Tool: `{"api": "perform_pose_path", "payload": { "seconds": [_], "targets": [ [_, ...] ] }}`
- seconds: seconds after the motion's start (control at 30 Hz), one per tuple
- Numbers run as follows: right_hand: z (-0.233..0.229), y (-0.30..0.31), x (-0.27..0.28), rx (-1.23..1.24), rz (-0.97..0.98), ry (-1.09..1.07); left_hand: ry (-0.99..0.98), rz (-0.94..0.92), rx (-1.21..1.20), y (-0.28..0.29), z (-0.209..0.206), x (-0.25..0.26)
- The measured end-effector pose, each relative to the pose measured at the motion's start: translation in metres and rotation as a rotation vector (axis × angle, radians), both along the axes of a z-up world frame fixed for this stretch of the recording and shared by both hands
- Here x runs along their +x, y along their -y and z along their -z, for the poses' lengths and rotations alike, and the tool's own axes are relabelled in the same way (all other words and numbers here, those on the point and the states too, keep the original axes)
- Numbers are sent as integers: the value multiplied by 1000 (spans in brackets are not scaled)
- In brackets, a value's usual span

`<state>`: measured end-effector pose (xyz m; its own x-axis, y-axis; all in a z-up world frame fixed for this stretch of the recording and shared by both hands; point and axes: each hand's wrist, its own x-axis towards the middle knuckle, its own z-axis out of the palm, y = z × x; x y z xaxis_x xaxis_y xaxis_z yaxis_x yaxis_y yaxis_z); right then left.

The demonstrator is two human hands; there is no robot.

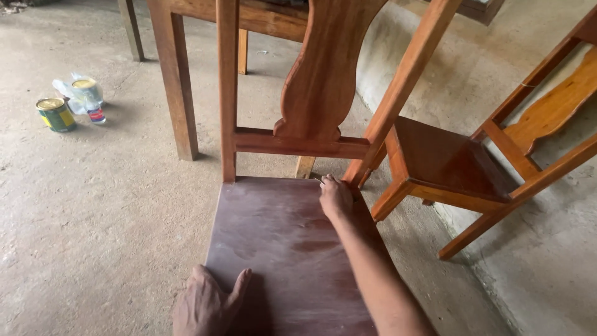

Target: Sanding the wooden seat of a chair using a piece of sandpaper.

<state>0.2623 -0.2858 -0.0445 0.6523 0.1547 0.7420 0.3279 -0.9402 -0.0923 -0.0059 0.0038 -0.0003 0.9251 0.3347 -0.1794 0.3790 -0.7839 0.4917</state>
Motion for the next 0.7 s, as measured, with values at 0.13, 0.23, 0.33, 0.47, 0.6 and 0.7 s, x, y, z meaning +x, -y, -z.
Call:
{"api": "perform_pose_path", "payload": {
  "seconds": [0.13, 0.23, 0.33, 0.47, 0.6, 0.7],
  "targets": [
    [-78, -123, -69, 470, -21, -695, 12, -1, 13, -1, -7, 2],
    [-52, -147, -46, 643, -167, -833, 2, 11, -2, -1, 2, 1],
    [-45, -88, -36, 412, -309, -847, 43, 21, -4, -2, 7, 2],
    [-5, 50, -5, -37, -213, -415, -8, 10, -5, 1, -3, -2],
    [-33, 1, -20, -82, -86, -482, -26, 11, 24, -1, -8, 2],
    [-26, -71, -9, 147, -321, -688, -36, -1, -34, 0, -9, 3]
  ]
}}
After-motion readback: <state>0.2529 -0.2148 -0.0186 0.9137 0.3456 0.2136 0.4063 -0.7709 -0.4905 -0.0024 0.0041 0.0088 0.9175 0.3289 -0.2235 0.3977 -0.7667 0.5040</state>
